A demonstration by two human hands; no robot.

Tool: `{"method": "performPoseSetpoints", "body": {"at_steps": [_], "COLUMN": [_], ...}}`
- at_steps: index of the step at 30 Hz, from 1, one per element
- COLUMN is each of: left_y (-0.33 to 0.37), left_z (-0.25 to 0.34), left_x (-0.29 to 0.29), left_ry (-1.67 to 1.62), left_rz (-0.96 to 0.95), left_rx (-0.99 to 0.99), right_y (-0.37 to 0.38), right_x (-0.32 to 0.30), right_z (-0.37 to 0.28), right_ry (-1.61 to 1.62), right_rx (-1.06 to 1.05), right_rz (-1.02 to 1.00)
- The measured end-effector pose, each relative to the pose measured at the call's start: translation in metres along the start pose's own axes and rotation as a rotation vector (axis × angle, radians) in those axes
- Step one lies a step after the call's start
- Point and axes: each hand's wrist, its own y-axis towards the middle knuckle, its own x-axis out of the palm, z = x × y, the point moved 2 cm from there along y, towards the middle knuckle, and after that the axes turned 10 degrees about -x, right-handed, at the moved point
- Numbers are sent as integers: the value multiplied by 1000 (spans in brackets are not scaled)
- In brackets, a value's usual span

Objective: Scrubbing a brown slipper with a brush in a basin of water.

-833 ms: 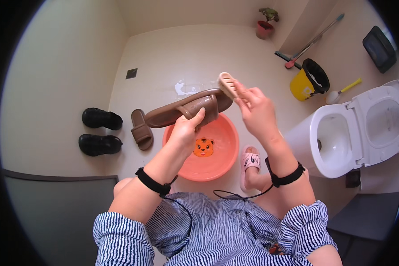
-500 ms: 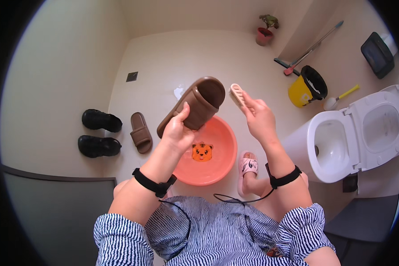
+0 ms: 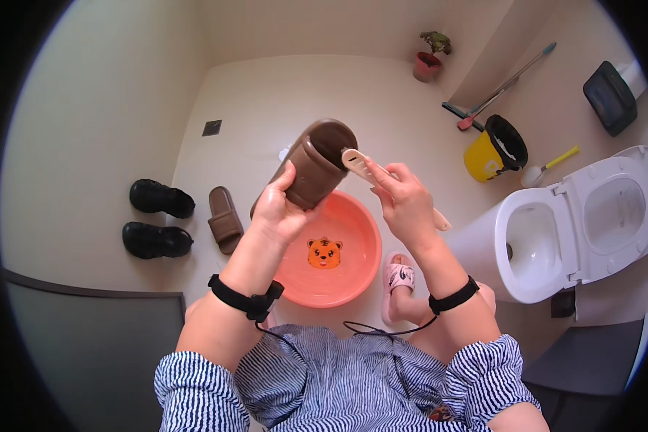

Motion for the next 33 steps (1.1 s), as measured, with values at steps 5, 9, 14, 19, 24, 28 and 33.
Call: {"method": "performPoseSetpoints", "body": {"at_steps": [5,9,14,19,24,28,33], "left_y": [2,2,12,9,14,17,16], "left_z": [-4,-17,-2,-6,-13,-19,-25], "left_x": [4,4,-11,-3,1,1,11], "left_ry": [-9,82,-38,40,-17,-30,21], "left_rz": [35,50,4,123,25,-23,-10], "left_rx": [-27,-68,-37,17,42,16,15], "right_y": [12,16,-2,-4,2,4,9], "right_x": [-2,1,-6,-14,-3,12,9], "right_z": [-5,-3,8,-4,-47,-39,-25], "right_ry": [17,14,15,16,106,63,-12], "right_rx": [-23,-48,13,93,-134,-147,-2], "right_rz": [23,120,34,12,-42,-46,3]}}
